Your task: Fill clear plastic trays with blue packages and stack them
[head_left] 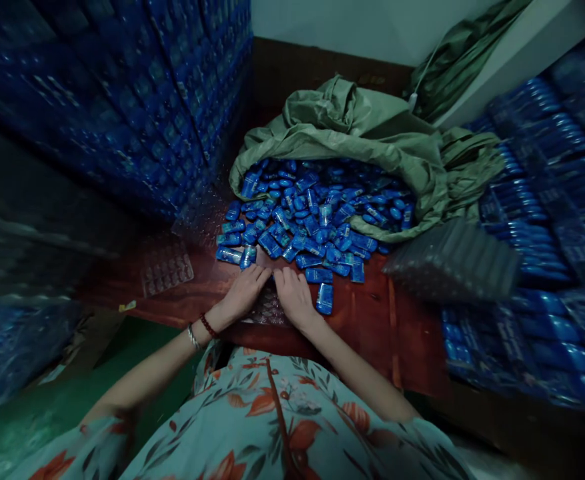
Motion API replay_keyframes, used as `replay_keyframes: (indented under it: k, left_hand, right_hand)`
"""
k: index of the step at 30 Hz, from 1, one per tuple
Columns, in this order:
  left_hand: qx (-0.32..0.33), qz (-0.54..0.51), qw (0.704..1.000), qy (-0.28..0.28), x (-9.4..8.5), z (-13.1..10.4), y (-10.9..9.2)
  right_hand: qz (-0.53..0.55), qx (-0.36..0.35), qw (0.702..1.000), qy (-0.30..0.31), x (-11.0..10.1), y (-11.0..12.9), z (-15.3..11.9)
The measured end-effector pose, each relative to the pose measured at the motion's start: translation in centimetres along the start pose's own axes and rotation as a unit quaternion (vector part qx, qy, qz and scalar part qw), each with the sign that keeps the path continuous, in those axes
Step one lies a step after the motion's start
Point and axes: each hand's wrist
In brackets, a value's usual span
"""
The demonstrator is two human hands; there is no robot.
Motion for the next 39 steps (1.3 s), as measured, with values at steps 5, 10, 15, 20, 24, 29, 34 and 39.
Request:
replay_keyframes:
  k: [5, 10, 15, 20, 24, 29, 34, 39]
  left_hand:
    - [-0.002, -0.066, 0.994, -0.092, -1.9, -0.1, 1.9]
    - [-0.036, -0.023, 0.998, -0.052, -2.8, -1.2, 4.3]
    - [-0.062, 0.04, 0.997, 0.027, -3.1, 0.7, 4.0]
    - [-0.076, 0.024, 0.997, 0.008, -2.1, 1.5, 4.4]
    - [-0.056, -0.04, 0.994, -0.082, -0.7, 0.7, 5.3]
    - [-0.102, -0.126, 0.959, -0.231, -1.2, -2.2, 3.9]
    - [-0.189, -0.214, 0.917, -0.277, -2.5, -6.7, 0.6]
    - [-0.168, -0.252, 0.915, -0.266, -1.2, -7.4, -2.3]
  right_hand:
    - [0.062, 0.01, 0.998, -0.018, -0.8, -4.8, -1.4]
    - [0.007, 0.047, 0.997, 0.067, -0.2, -8.6, -2.4]
    - [-0.03, 0.003, 0.994, 0.108, 0.1, -8.3, -0.2]
    - [0.14, 0.092, 0.986, 0.005, -0.6, -9.1, -1.5]
    - [0.376, 0.143, 0.91, -0.105, -0.7, -8.1, -4.1]
    - [0.443, 0.018, 0.89, -0.108, 0.7, -5.3, -4.1]
    - [0.254, -0.064, 0.964, -0.036, 0.8, -4.1, -3.1]
    - [0.086, -0.059, 0.995, 0.003, -0.8, -1.7, -2.7]
Point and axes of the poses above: each hand's wrist, its own z-axis towards the middle knuckle, its own x-axis out of the palm, y = z × x, and after that the axes turned 9 degrees about -z, right-handed
